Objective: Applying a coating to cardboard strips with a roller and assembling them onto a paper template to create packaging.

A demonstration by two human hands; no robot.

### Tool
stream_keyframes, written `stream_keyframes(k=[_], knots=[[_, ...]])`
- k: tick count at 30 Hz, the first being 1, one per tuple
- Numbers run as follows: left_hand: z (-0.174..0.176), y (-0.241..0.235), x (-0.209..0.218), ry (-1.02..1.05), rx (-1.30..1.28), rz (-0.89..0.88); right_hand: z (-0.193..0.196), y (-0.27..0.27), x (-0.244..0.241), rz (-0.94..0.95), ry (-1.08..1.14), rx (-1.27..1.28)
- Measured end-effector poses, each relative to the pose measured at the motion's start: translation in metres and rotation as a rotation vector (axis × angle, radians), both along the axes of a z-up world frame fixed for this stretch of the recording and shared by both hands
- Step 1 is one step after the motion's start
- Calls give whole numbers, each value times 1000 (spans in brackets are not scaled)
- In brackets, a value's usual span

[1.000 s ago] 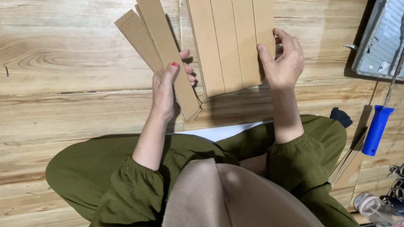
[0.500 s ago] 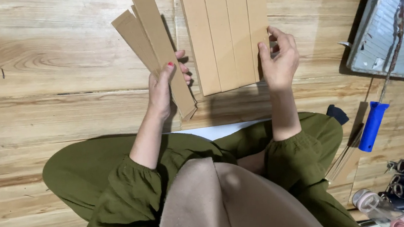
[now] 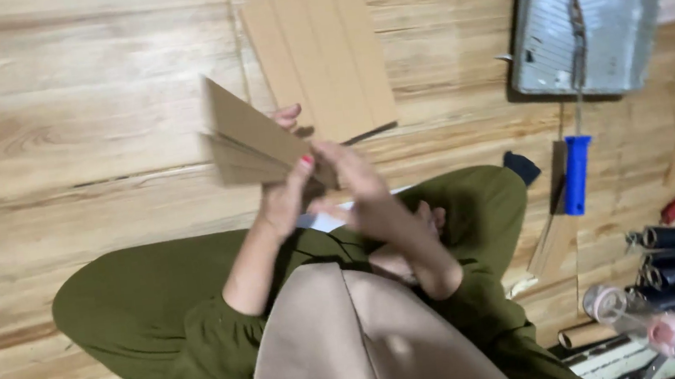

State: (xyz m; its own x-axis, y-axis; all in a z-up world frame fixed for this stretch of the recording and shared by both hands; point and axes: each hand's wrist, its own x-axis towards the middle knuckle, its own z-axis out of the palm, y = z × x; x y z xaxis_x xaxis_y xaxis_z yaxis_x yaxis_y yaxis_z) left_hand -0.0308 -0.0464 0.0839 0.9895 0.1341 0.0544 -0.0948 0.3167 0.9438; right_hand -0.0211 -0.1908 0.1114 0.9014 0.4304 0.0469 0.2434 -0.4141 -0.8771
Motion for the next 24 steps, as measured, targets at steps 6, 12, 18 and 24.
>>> stream_keyframes(k=[6, 12, 18, 24], knots=[[48, -48, -28, -115, 40, -183, 13, -44, -22, 95, -84, -99], [59, -85, -35, 98, 46, -384, 21, -105, -29, -42, -65, -117], [7, -66, -39, -158, 397, -184, 34, -206, -14, -541, -269, -326], [-75, 3, -53, 225, 872, 68, 7, -284, -30, -713, -164, -666]])
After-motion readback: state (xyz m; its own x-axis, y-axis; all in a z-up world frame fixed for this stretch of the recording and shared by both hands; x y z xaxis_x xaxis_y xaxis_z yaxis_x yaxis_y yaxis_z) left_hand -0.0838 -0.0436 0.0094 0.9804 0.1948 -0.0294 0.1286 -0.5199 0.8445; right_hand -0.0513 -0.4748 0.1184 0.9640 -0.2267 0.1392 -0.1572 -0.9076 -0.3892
